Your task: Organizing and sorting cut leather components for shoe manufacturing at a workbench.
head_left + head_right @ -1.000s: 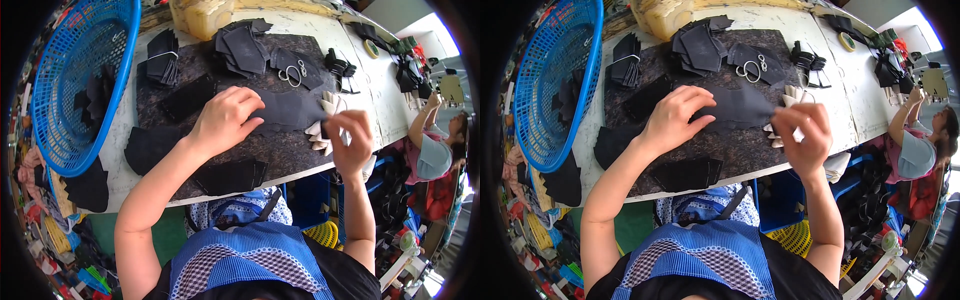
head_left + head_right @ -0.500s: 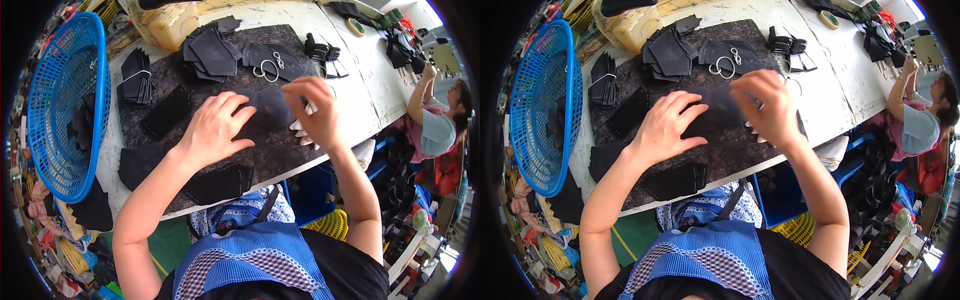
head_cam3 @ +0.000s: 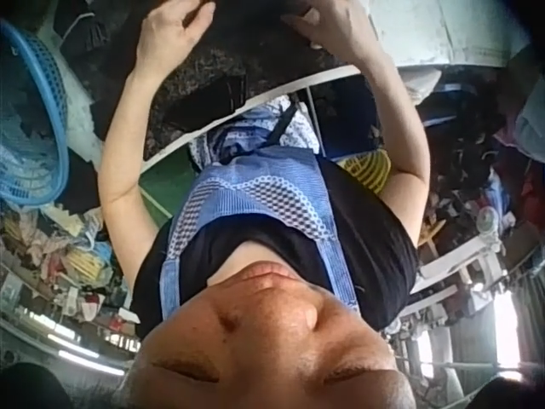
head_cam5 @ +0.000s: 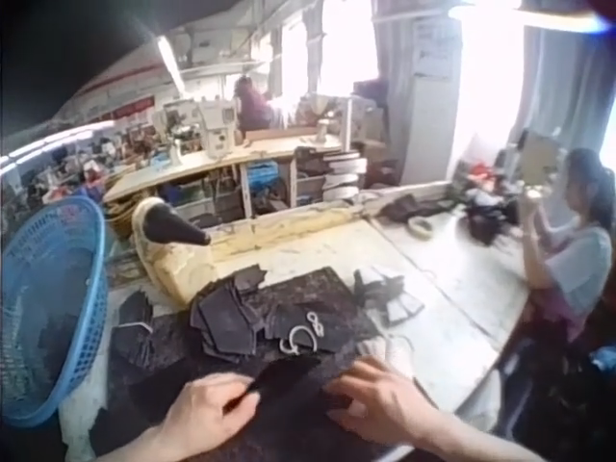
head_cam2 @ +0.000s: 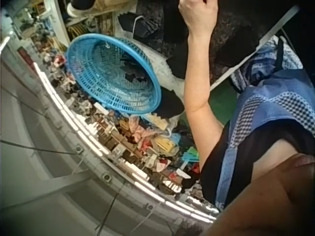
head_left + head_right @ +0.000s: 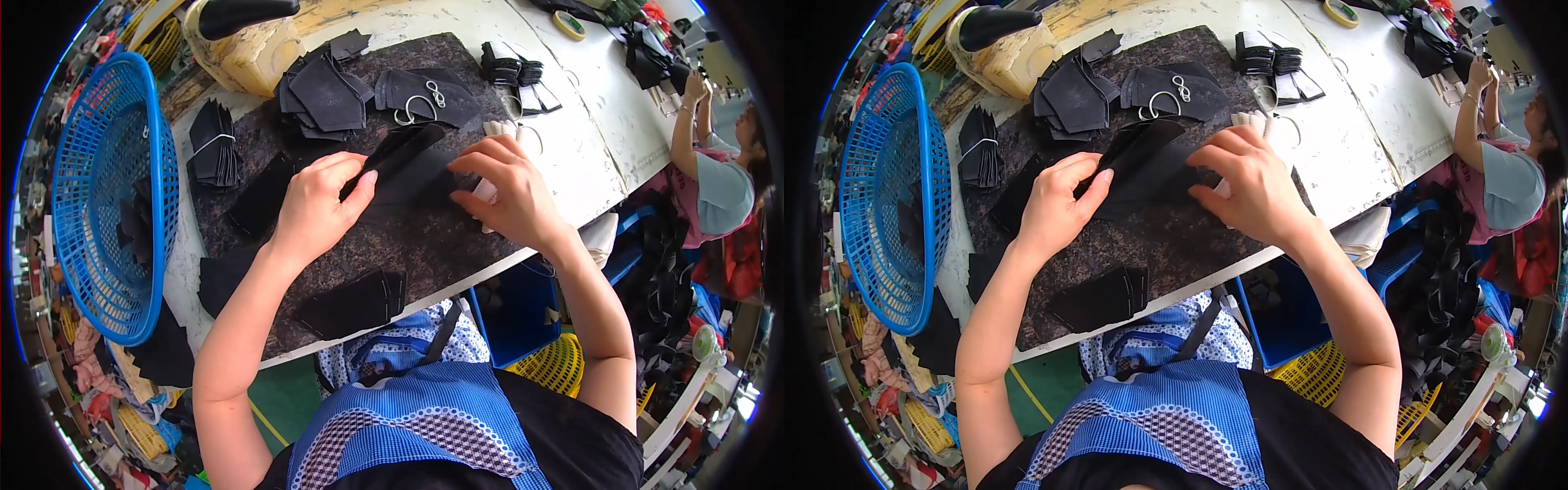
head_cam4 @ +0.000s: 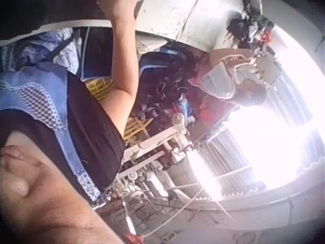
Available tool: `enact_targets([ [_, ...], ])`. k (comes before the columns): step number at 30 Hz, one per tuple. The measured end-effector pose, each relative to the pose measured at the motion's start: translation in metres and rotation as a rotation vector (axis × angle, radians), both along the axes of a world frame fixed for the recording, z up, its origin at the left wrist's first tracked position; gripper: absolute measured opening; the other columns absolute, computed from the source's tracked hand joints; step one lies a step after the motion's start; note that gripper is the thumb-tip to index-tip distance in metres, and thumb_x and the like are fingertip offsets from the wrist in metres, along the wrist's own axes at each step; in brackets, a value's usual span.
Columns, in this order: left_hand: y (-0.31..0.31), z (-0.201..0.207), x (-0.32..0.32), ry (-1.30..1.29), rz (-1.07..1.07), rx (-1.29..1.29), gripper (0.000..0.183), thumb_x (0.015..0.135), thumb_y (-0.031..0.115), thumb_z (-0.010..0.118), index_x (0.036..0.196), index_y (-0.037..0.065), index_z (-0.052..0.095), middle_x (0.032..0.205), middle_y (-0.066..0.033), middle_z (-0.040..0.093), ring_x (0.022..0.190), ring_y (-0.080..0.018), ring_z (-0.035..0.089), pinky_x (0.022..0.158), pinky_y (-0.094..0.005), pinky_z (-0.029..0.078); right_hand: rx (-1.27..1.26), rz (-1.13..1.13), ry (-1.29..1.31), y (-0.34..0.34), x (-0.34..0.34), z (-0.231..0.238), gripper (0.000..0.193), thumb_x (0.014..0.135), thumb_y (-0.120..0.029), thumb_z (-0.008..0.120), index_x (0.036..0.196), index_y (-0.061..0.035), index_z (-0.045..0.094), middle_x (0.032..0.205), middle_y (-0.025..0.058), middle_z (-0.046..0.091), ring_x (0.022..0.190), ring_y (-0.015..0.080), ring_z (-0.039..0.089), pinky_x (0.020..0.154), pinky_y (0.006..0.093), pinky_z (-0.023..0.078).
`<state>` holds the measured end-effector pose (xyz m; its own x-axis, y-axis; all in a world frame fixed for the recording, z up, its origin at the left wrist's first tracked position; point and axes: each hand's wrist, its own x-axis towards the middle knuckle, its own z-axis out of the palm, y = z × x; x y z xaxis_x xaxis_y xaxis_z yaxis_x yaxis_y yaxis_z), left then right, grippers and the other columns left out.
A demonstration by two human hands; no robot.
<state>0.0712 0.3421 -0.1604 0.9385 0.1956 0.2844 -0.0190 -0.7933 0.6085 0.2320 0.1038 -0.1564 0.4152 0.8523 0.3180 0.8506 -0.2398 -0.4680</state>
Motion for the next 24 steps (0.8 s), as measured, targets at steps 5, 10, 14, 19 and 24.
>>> enact_targets([
  [5,-0.005,0.009,0.001,0.014,-0.051,0.127,0.021,0.090,0.014,0.071,0.103,-0.003,0.072,0.103,-0.0171,0.074,0.095,-0.0362,0.071,0.084,-0.0407,0.058,-0.052,0.207,-0.036,0.020,0.007,-0.004,0.023,0.078,-0.016,0.082,0.098,-0.0083,0.074,0.100,0.0072,0.067,0.100,0.0290,0.063,0.092,0.0422,0.053],
  [10,-0.007,0.010,0.003,0.022,-0.122,0.235,0.021,0.085,0.015,0.074,0.102,0.003,0.072,0.103,-0.0112,0.072,0.095,-0.0312,0.070,0.082,-0.0400,0.058,-0.084,0.274,-0.147,0.031,0.019,0.000,0.016,0.079,-0.014,0.080,0.092,-0.0087,0.075,0.092,0.0059,0.066,0.094,0.0282,0.064,0.081,0.0403,0.056],
  [14,-0.013,0.018,0.007,0.091,-0.121,0.330,0.024,0.084,0.017,0.076,0.102,0.003,0.071,0.100,-0.0113,0.072,0.093,-0.0313,0.071,0.080,-0.0404,0.058,-0.061,0.217,-0.100,0.041,0.020,0.012,0.014,0.080,-0.012,0.079,0.092,-0.0075,0.073,0.090,0.0070,0.065,0.093,0.0287,0.065,0.079,0.0416,0.056],
  [19,-0.016,0.008,0.013,0.074,0.061,0.306,0.026,0.085,0.019,0.077,0.103,0.002,0.069,0.080,-0.0175,0.070,0.074,-0.0356,0.071,0.068,-0.0431,0.058,0.262,0.009,0.097,0.043,0.006,0.017,0.019,0.082,-0.012,0.082,0.097,-0.0065,0.071,0.095,0.0088,0.067,0.094,0.0287,0.066,0.079,0.0412,0.055],
  [24,-0.006,0.016,0.014,0.123,0.214,0.062,0.031,0.087,0.017,0.074,0.109,-0.003,0.068,0.072,-0.0237,0.067,0.068,-0.0378,0.072,0.061,-0.0405,0.055,0.066,-0.002,0.128,0.028,0.011,0.010,0.028,0.082,-0.014,0.083,0.105,-0.0061,0.070,0.100,0.0089,0.069,0.101,0.0300,0.065,0.088,0.0414,0.055],
])
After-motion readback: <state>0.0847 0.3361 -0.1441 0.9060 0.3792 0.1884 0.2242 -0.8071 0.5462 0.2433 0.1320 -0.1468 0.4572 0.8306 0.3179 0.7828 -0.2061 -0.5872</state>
